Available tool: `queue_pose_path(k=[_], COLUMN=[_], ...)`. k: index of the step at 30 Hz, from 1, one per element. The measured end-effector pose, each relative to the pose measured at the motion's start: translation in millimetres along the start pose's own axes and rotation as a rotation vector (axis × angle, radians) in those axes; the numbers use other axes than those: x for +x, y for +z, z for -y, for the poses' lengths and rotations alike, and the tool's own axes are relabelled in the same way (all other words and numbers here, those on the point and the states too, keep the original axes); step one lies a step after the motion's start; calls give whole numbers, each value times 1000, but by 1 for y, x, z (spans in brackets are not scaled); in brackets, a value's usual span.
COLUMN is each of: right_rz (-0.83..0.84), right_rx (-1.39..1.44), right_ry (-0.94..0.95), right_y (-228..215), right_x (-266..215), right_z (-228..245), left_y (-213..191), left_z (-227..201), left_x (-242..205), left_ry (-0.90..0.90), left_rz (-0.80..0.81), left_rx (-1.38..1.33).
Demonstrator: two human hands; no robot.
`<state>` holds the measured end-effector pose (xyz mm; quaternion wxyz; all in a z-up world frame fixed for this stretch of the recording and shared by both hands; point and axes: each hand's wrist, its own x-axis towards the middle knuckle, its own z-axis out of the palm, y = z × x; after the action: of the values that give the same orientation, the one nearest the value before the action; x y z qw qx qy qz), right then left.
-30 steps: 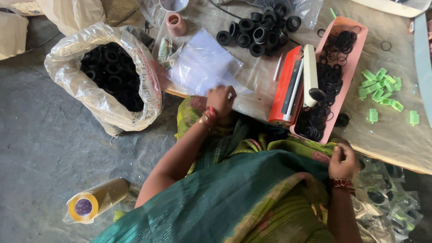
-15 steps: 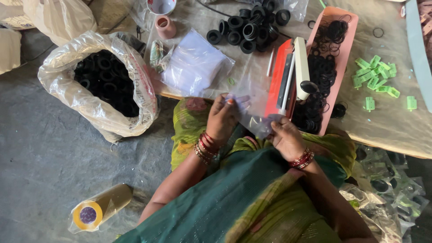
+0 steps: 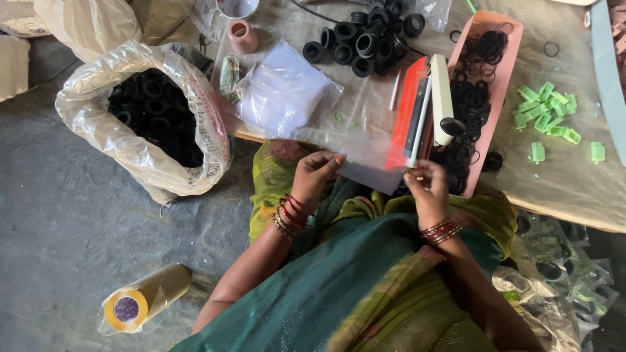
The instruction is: The person sits on the floor and packs black hair ties and green plastic clips into small clear plastic bags. She repeatedly picks up items from trays and a sack, places them into bags, and sets the filled bags aside.
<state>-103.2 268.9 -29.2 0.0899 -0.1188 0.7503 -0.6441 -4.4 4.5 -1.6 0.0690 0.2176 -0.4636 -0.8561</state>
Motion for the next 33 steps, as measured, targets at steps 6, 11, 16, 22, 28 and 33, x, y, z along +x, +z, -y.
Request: queue_pose_path(k=[6,11,16,22,28,33], right_rz=[163,177,15,-71,151,313], right_rx=[192,117,-108,-432,-790,-698], right_ry=[171,35,-40,-269,-553,-246], right_y=[10,30,32,29,26,33], right_x=[-11,-11,-9,-12,-14,-14], right_z=[37,50,51,63,59,31], left_y=[25,49,64,68,77,78], left_z=[4,2,9,11,-2,-10], left_x=[-3,-22,-27,-28,-33,-40], left_ry=[415,547,450,335,559,602], left_rz=[-78,20,0,-98,-21,106], left_rx=[460,928,894,713,907,999])
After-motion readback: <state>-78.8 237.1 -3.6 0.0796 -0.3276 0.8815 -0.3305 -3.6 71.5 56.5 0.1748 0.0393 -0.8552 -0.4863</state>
